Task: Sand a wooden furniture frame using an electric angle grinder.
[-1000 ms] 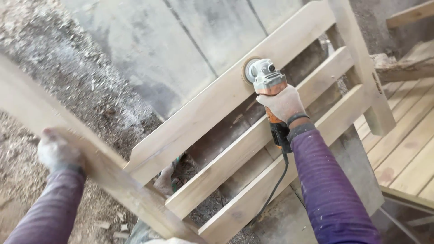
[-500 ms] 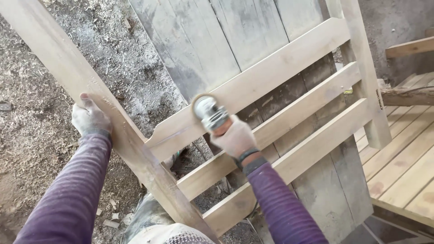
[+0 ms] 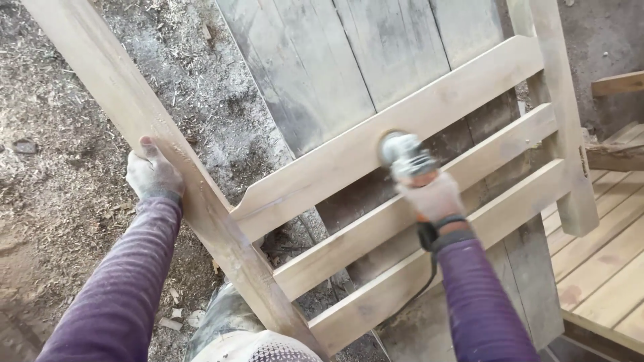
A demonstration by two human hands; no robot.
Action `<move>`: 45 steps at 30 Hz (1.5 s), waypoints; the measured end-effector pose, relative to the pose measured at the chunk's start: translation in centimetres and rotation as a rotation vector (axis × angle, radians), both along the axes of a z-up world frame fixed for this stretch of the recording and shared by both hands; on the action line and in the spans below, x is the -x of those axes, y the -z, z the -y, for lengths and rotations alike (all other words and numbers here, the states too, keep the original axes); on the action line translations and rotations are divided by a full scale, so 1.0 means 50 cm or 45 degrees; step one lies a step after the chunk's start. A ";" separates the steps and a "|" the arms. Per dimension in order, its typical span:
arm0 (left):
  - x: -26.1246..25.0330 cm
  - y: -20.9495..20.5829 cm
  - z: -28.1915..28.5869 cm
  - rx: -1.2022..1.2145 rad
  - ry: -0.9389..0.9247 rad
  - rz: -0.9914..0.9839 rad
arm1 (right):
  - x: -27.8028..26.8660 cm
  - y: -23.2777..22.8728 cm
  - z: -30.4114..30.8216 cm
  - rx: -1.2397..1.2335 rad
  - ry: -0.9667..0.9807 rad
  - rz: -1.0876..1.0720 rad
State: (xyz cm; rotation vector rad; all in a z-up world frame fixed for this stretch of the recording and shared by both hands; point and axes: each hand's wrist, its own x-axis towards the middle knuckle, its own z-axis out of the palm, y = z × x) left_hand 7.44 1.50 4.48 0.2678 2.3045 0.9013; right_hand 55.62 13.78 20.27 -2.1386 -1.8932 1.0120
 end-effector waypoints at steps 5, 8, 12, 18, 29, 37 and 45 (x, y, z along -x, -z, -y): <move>-0.009 -0.003 0.005 0.062 0.003 -0.039 | -0.116 0.027 -0.096 0.018 0.321 -0.079; -0.005 -0.012 -0.007 0.029 0.008 -0.036 | -0.087 0.022 -0.108 0.036 0.544 -0.262; -0.007 -0.016 -0.002 0.009 -0.034 -0.002 | -0.018 0.021 -0.033 0.066 0.401 -0.071; -0.005 -0.001 -0.004 0.003 -0.037 0.036 | 0.133 0.004 0.137 -0.024 0.062 -0.012; -0.007 -0.023 -0.003 0.043 0.008 -0.028 | 0.264 0.006 0.165 -0.007 -0.556 0.198; -0.013 -0.040 -0.013 0.155 -0.018 0.031 | 0.113 -0.035 -0.005 -0.033 -0.238 0.227; 0.001 0.010 0.005 -0.048 -0.001 0.010 | -0.075 0.011 -0.195 -0.013 0.128 0.133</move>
